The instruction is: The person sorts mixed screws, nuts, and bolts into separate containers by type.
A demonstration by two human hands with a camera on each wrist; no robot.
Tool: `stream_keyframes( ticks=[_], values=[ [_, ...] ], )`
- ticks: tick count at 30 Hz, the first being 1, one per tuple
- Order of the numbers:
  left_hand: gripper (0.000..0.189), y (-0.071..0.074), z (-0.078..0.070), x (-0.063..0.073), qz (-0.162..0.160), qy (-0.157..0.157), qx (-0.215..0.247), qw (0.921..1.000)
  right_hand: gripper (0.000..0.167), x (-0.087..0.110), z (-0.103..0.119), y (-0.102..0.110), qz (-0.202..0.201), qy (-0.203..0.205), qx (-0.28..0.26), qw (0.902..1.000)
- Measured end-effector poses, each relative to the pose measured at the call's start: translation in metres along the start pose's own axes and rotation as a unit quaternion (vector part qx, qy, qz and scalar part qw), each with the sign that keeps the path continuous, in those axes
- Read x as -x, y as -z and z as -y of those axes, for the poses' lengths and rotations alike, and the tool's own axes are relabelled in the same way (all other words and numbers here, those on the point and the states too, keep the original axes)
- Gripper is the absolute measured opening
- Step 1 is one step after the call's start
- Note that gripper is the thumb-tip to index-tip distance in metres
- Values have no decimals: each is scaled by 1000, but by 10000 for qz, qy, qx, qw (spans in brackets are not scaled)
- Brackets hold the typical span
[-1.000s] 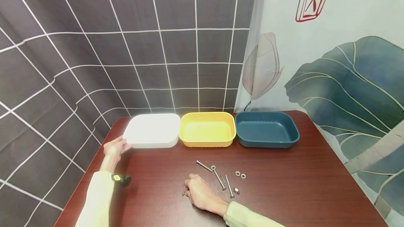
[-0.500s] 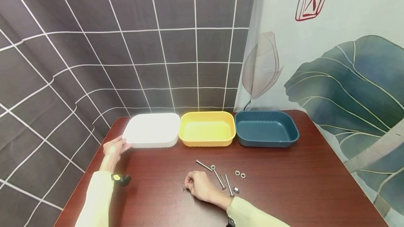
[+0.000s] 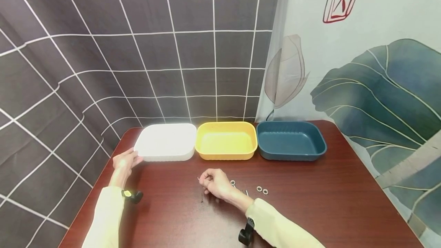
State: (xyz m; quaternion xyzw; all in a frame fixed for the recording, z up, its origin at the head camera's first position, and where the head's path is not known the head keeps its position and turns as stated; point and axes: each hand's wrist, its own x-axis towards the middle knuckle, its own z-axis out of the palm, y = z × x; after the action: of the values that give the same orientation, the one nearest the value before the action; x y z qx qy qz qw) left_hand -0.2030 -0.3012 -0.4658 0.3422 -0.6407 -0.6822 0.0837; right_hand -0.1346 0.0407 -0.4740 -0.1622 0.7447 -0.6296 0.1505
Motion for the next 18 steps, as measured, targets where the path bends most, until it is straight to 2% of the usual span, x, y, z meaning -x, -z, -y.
stream_keyframes(
  ticks=[6, 18],
  values=[
    [50, 0, 0, -1, 10, -9, -28, 10000, 7, -15, 7, 0, -64, -209, -462, 9987],
    [50, 1, 0, -2, 13, -35, 49, 10000, 8, -45, 32, -3, -68, -499, -884, 9948]
  ],
)
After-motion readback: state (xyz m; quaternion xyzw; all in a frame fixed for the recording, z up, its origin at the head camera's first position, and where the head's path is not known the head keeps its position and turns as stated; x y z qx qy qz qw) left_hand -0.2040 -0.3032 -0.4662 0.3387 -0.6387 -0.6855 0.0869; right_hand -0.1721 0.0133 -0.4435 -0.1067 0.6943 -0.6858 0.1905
